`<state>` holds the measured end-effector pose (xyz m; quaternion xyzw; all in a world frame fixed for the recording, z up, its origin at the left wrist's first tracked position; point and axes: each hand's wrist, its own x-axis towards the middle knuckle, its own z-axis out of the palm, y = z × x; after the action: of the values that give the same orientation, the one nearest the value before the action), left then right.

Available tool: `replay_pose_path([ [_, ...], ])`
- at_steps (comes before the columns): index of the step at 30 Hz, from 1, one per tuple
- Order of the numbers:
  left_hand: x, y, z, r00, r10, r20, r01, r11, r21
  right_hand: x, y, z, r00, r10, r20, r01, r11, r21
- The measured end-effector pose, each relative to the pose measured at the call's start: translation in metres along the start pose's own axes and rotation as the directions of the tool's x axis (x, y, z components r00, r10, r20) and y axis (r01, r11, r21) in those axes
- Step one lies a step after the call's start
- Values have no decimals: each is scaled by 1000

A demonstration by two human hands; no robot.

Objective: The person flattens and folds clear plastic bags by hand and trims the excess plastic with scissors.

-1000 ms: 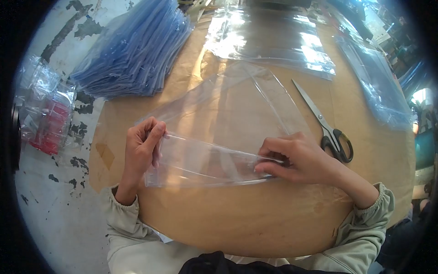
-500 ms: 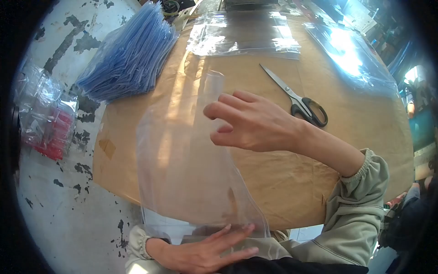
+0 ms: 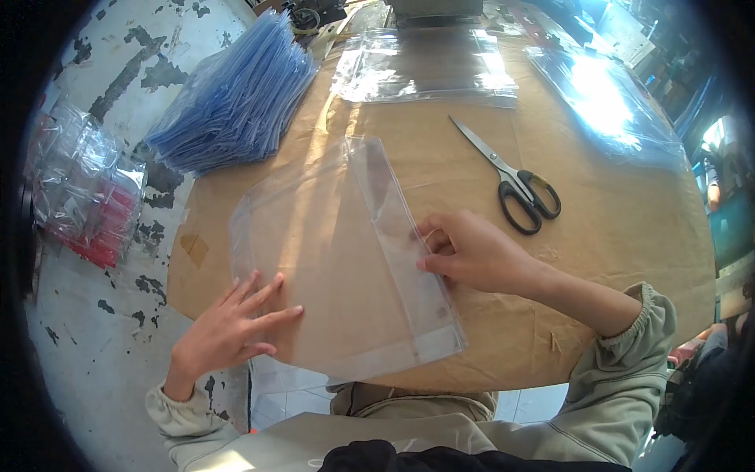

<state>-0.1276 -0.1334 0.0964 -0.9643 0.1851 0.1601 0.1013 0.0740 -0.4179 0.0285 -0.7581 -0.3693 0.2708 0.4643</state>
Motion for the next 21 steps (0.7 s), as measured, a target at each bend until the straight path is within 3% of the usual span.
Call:
replay_pose_path([
  [3,10,15,20,974,-85,-212,74,996,-57,17,-6,-14,987,-44,-157,18,987,-162],
  [6,27,61,11,948,98,-302,-96,995,20,46,-8,-28,924,-196,-329,47,910,-411],
  [9,47,66,-3,911,230,-341,-259,965,-41,60,1,-22,890,-304,-340,157,904,-397],
  [11,73,40,-33,937,179,-299,-197,980,-32,56,-4,-14,903,-255,-346,137,934,-331],
  [13,116,16,-43,819,-17,-574,-88,984,-155,49,-11,-8,920,-206,-334,120,958,-260],
  [14,141,-4,-40,750,3,-662,-208,950,-232,47,-11,-6,927,-210,-311,152,968,-200],
  [15,165,-20,-36,671,94,-736,-336,923,-188,46,-10,-5,933,-215,-290,181,974,-139],
  [17,200,-40,-41,890,244,-384,-437,695,-571,44,-7,-11,935,-255,-247,242,967,-82],
  [18,211,-47,-44,907,374,-195,-386,552,-739,39,-7,-23,931,-266,-248,222,956,-190],
  [21,228,-48,-41,898,429,-98,-318,479,-818,10,-11,-72,902,-279,-330,48,824,-565],
])
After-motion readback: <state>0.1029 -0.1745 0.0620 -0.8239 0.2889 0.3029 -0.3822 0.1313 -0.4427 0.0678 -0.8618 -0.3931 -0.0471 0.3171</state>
